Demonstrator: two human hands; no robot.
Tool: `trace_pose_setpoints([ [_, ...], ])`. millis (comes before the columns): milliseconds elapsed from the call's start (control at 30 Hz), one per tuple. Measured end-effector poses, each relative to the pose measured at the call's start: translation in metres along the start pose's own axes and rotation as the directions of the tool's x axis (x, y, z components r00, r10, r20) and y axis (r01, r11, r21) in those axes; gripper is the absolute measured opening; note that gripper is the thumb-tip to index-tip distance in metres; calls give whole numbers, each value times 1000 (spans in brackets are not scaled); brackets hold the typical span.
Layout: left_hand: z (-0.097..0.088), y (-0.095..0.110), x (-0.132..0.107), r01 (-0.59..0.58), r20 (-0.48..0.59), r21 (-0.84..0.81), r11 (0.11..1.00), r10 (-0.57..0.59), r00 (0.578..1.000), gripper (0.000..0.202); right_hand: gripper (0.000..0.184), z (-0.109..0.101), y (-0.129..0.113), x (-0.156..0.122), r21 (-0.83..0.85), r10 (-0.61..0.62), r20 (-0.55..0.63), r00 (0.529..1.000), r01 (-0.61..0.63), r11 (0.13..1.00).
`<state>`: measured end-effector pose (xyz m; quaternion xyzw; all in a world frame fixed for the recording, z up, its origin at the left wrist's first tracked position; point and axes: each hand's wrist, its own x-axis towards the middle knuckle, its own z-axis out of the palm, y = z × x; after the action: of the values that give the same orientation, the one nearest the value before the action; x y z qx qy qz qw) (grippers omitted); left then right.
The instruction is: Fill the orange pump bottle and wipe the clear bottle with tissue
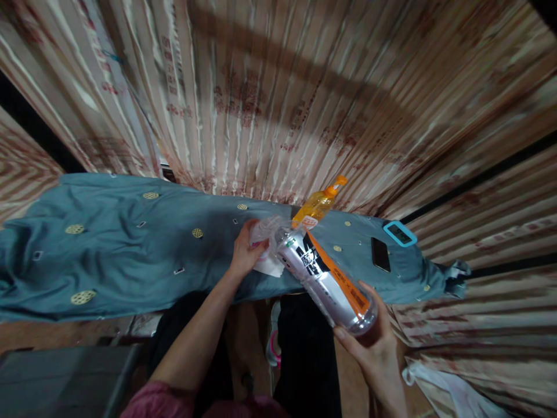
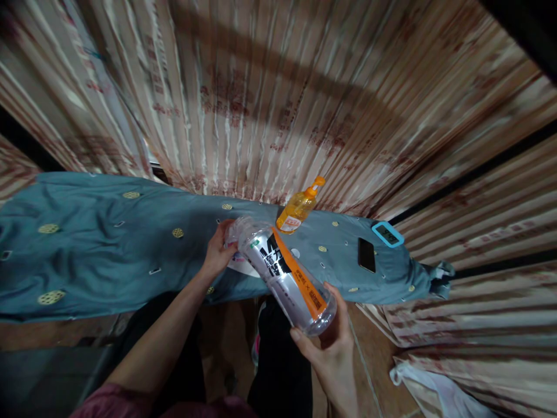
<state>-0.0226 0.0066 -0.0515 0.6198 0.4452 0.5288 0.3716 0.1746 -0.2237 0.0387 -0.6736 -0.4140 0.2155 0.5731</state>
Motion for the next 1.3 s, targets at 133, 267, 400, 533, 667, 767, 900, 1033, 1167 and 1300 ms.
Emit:
trace_pose_setpoints([
  [133, 1, 2, 0, 13, -6, -7, 1000, -13, 1000, 57, 89, 2, -8, -2, -23, 58, -2, 998, -58, 998],
  [267, 1, 2, 0, 10, -11, -22, 1000, -10, 1000, 58, 92, 2, -11, -2, -53, 77, 2, 997, -77, 996],
  [400, 1, 0, 0, 10, -7, -18, 1000, -10, 1000, 58, 89, -5, 6, 2, -96, 15, 29, 999, -12, 995],
  [533, 0, -1, 0, -2, -8, -30, 1000, 2, 1000, 57, 92, -17, 25, 5, -59, 3, 112, 994, 4, 998],
  [667, -1, 0, 0, -1, -2, -46, 999, 1, 1000, 57, 92, -24, 35, 8, -56, 3, 139, 990, 5, 998],
  [767, -2, 3, 0, 7, 5, -45, 999, -7, 1000, 56, 92, -21, 35, 8, -52, -5, 131, 991, 12, 999],
  [900, -3, 8, 0, 22, 13, -42, 999, -21, 1000, 53, 90, -8, 22, 2, -17, 25, 36, 999, -24, 1000],
  [1033, -4, 13, 1, 39, 14, -8, 999, -39, 999, 51, 95, 1, 7, -4, -9, 89, 6, 996, -89, 996],
  [1167, -5, 17, 0, 45, 30, -11, 999, -45, 999, 51, 100, 1, 5, -4, 1, 122, 20, 992, -122, 993],
  [1300, -5, 18, 0, 61, 45, -33, 998, -59, 997, 49, 107, 1, 8, -4, 18, 108, 5, 994, -108, 994],
])
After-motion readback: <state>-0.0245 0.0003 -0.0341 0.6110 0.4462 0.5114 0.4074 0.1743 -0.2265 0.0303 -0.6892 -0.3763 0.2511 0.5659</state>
